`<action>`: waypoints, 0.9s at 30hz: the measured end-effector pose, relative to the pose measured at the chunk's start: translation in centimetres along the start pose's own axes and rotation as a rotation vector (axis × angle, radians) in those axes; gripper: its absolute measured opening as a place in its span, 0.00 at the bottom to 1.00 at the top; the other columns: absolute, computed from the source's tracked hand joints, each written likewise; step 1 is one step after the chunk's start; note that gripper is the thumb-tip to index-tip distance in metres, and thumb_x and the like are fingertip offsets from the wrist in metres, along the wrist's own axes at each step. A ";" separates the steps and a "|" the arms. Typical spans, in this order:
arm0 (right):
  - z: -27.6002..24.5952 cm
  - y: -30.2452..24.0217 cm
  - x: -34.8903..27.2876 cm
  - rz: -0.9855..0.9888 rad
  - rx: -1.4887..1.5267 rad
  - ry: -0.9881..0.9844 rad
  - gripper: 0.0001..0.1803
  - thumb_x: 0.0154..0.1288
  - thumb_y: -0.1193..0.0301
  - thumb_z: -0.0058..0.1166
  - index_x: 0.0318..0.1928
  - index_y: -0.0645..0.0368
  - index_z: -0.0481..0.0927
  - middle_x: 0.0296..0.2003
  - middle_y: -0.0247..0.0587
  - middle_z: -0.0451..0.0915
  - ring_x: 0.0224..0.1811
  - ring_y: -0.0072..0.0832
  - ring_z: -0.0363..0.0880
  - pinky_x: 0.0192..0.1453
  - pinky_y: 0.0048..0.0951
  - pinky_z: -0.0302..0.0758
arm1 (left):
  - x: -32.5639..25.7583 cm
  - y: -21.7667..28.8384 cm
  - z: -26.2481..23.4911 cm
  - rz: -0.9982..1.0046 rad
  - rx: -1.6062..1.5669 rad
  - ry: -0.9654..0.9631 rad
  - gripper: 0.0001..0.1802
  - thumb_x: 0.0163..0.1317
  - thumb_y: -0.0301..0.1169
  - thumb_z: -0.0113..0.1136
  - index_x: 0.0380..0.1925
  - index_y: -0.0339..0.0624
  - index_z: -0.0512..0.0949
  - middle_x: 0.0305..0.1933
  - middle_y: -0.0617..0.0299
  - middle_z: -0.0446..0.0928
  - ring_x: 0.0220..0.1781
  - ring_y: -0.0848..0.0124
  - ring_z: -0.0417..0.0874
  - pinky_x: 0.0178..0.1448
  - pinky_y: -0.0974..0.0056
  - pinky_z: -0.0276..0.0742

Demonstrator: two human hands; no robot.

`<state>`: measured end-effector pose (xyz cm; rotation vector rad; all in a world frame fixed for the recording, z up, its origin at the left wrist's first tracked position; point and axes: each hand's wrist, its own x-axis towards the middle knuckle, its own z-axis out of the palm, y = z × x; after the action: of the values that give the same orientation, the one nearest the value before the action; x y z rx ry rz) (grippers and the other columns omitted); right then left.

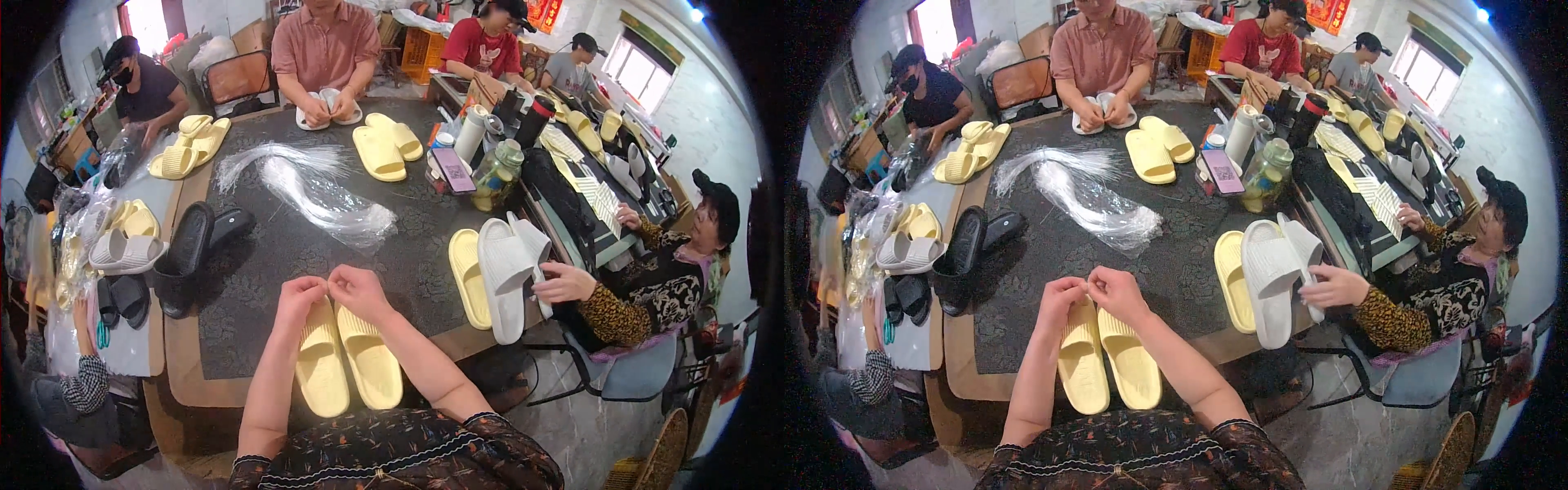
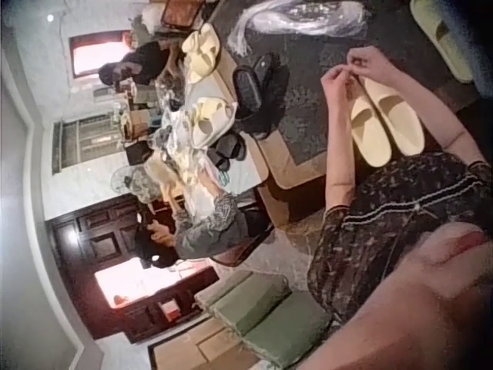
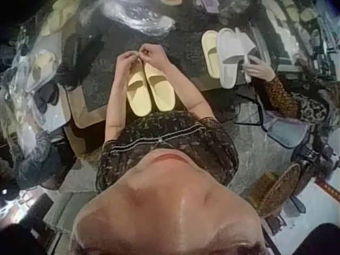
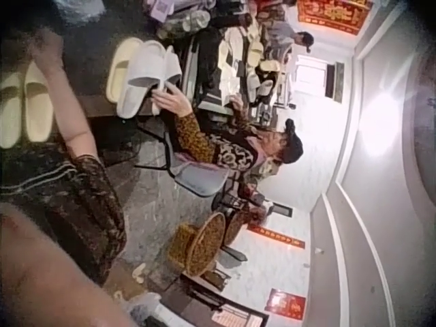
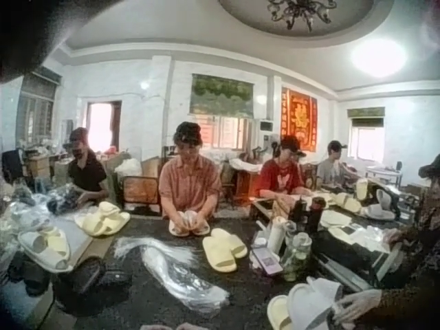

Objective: The recorder is inspecting and pairing different colored plastic slippers at a shared workbench.

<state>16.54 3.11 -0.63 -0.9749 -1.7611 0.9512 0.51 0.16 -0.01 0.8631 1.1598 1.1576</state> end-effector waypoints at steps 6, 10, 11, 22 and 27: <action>0.2 0.2 0.0 0.089 -0.068 0.002 0.07 0.59 0.70 0.59 0.35 0.60 0.79 0.24 0.34 0.79 0.25 0.19 0.74 0.31 0.23 0.71 | -0.1 0.0 0.2 0.046 0.101 0.027 0.04 0.59 0.30 0.61 0.30 0.42 0.81 0.24 0.73 0.75 0.25 0.85 0.70 0.29 0.77 0.63; 0.3 0.4 0.1 0.201 0.147 0.025 0.09 0.61 0.68 0.60 0.37 0.61 0.80 0.25 0.26 0.78 0.26 0.12 0.70 0.31 0.19 0.68 | 0.2 -0.7 -0.1 0.061 -0.046 0.069 0.04 0.59 0.30 0.61 0.31 0.43 0.80 0.25 0.74 0.74 0.26 0.85 0.69 0.30 0.78 0.62; 0.3 0.4 0.1 0.217 0.146 0.033 0.09 0.61 0.68 0.60 0.37 0.61 0.80 0.25 0.24 0.77 0.26 0.10 0.69 0.31 0.18 0.67 | 0.2 -0.8 -0.5 0.097 -0.079 0.073 0.06 0.59 0.31 0.61 0.35 0.41 0.80 0.26 0.73 0.75 0.26 0.85 0.70 0.31 0.77 0.63; 0.4 0.1 0.2 0.213 0.084 0.014 0.09 0.60 0.68 0.59 0.35 0.61 0.79 0.24 0.33 0.79 0.25 0.16 0.72 0.32 0.23 0.71 | 0.3 -0.5 0.0 0.061 0.053 0.115 0.05 0.61 0.30 0.62 0.35 0.42 0.81 0.27 0.75 0.75 0.27 0.86 0.70 0.31 0.77 0.63; 0.1 0.1 0.2 0.242 0.108 0.039 0.09 0.60 0.68 0.59 0.34 0.62 0.79 0.22 0.32 0.78 0.24 0.15 0.72 0.31 0.22 0.70 | 0.2 -0.4 0.5 0.112 0.009 0.131 0.05 0.61 0.30 0.61 0.35 0.42 0.81 0.28 0.75 0.75 0.28 0.86 0.69 0.33 0.77 0.63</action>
<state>16.40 3.31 -0.71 -1.1462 -1.5658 1.1586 1.10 0.33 -0.29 0.8783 1.2367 1.3180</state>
